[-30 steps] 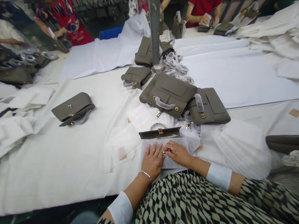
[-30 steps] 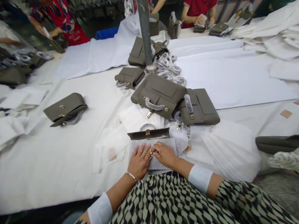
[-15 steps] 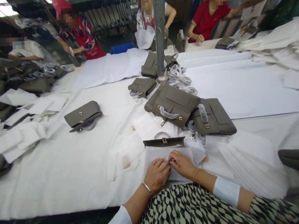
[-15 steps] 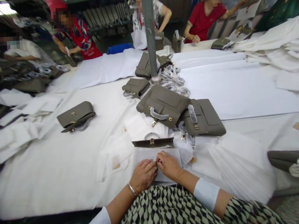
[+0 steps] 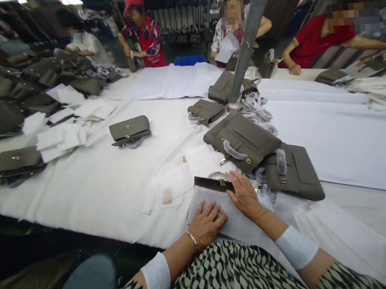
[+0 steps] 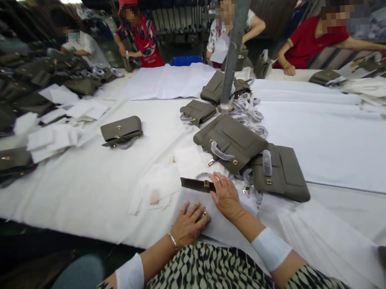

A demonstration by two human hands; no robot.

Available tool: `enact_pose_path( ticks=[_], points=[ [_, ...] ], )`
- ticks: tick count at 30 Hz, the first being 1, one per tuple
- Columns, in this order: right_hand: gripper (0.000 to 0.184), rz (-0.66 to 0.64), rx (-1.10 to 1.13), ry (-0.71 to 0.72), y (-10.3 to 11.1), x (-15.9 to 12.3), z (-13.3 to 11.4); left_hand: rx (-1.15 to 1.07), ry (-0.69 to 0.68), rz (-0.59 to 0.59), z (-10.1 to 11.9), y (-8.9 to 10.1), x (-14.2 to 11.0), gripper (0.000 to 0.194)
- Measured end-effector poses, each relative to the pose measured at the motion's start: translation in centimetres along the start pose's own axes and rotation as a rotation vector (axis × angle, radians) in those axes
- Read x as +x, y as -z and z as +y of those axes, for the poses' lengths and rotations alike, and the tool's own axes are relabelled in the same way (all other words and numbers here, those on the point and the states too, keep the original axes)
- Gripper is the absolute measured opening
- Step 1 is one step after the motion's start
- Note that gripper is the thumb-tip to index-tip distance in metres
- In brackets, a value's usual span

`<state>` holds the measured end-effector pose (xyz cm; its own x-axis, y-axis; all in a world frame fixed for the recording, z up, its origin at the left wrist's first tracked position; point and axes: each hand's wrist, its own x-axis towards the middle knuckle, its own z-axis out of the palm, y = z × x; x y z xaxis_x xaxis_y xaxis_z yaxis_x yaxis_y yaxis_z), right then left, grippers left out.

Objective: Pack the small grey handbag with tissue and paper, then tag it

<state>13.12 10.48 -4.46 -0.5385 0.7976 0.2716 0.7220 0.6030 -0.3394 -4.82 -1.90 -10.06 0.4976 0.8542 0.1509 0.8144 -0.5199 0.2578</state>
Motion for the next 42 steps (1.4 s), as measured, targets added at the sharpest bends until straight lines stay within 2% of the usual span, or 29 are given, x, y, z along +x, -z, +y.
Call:
enact_pose_path(
  ticks=[3, 5, 8, 11, 14, 18, 21, 28, 33, 38, 42],
  points=[
    [0.033, -0.184, -0.056, 0.035, -1.1, 3.0, 0.5, -0.040, 0.071, -0.087, 0.3, 0.9, 0.4, 0.045],
    [0.024, -0.265, -0.056, 0.054, -1.7, 3.8, 0.5, -0.064, 0.096, -0.124, 0.5, 1.4, 0.7, 0.046],
    [0.023, -0.282, -0.062, 0.070, -1.8, 3.3, -0.1, -0.086, 0.111, -0.147, 0.7, 1.9, 0.9, 0.045],
    [0.023, -0.303, -0.067, 0.102, -1.5, 1.2, -1.0, -0.086, 0.114, -0.140, 0.7, 2.2, 1.0, 0.046],
    [0.030, -0.277, -0.060, 0.136, -1.7, -1.1, -1.5, -0.066, 0.108, -0.115, 0.7, 2.5, 1.1, 0.047],
    [0.035, -0.190, -0.009, 0.251, -2.6, -3.6, -0.9, -0.013, 0.094, -0.080, 0.7, 2.6, 1.2, 0.042],
    [0.035, -0.207, 0.069, 0.311, -2.6, -4.6, -0.2, 0.016, 0.093, -0.081, 0.6, 2.5, 1.2, 0.036],
    [0.029, -0.223, 0.193, 0.286, -1.3, -4.2, -0.8, 0.007, 0.066, -0.083, 0.4, 2.5, 1.1, 0.036],
    [0.032, -0.250, 0.143, 0.161, -1.4, -4.1, -2.0, -0.009, 0.067, -0.078, 0.4, 2.5, 0.9, 0.040],
    [0.030, -0.228, 0.207, 0.177, -2.0, -4.9, -1.1, -0.005, 0.061, -0.087, 0.6, 2.3, 0.6, 0.042],
    [0.034, -0.192, 0.226, 0.190, -2.2, -5.3, -0.5, 0.014, 0.070, -0.092, 0.6, 2.3, 0.6, 0.034]
  ],
)
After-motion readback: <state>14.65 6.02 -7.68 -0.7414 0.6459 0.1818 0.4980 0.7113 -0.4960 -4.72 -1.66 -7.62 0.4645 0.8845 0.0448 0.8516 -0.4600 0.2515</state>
